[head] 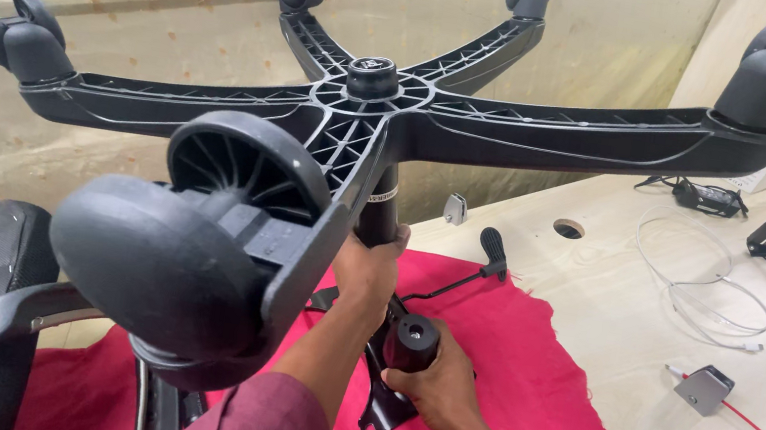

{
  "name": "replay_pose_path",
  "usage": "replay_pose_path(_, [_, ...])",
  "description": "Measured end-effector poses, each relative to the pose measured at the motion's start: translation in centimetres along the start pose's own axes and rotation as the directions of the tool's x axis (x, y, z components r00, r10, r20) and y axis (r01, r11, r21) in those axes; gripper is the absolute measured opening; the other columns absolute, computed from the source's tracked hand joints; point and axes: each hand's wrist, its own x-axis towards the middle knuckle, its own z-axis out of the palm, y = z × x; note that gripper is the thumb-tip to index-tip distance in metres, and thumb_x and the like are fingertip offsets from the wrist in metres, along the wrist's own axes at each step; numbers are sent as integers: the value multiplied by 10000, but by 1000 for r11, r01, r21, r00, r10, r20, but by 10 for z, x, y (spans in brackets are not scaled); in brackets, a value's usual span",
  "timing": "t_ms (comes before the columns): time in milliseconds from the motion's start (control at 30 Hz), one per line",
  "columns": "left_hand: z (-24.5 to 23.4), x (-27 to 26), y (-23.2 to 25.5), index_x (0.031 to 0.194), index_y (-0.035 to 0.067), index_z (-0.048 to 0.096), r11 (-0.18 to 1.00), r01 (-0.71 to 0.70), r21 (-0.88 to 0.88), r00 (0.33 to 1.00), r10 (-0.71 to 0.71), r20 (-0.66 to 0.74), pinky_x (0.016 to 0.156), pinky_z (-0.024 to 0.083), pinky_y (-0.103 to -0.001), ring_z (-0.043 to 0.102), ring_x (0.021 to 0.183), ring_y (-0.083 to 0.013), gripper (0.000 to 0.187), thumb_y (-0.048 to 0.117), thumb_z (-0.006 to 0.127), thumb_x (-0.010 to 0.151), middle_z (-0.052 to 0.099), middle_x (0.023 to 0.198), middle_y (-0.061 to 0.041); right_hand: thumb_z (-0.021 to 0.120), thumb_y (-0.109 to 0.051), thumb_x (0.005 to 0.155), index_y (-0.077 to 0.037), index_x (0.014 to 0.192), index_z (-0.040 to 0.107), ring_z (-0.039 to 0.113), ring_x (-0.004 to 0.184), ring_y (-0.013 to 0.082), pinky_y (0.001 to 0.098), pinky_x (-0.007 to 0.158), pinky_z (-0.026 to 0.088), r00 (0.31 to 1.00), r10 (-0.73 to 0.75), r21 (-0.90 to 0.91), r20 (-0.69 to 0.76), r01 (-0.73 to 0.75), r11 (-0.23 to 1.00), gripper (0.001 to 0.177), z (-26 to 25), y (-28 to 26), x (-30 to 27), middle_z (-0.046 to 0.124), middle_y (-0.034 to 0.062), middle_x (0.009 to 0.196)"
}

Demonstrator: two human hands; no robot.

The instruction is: The person attaches a black plastic side panel to an office chair seat using a screwdriver and screws, then positions the chair's central gas-lift mechanism onto the seat base and secures it with additional screws. The work is performed on a red cloth-covered surface in a workshop setting.

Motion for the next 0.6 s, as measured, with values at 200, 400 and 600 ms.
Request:
replay_pose_path(200, [-4, -7, 32, 927, -3, 689, 978, 205, -43, 977, -202, 65, 571, 444, -379, 532, 620, -145, 316, 212, 863, 775, 676, 787, -74, 887, -78, 552, -115, 1196, 638, 733, 968, 153, 316, 900, 554, 994, -67, -12, -84, 66, 998, 691, -5, -25, -22, 770, 33, 1027])
replay_pose_path(400, [-18, -14, 70, 801, 32, 617, 959, 67, -277, 986, -21, 166, 513, 357, -340, 437, 576, -93, 233, 129, 829, 814, 558, 676, 3, 868, -143, 570, -119, 1204, 627, 772, 883, 168, 330, 819, 601, 985, -130, -63, -116, 123, 990, 679, -13, -64, -44, 782, 49, 955])
replay_pose_path(600, [-39, -20, 118, 708, 39, 587, 939, -11, -344, 980, 79, 182, 475, 297, -321, 418, 509, -85, 246, 82, 792, 836, 521, 602, 12, 888, -222, 604, -73, 1117, 653, 772, 865, 169, 334, 810, 600, 894, -439, -63, -86, 435, 898, 584, -16, -104, -71, 783, 55, 930])
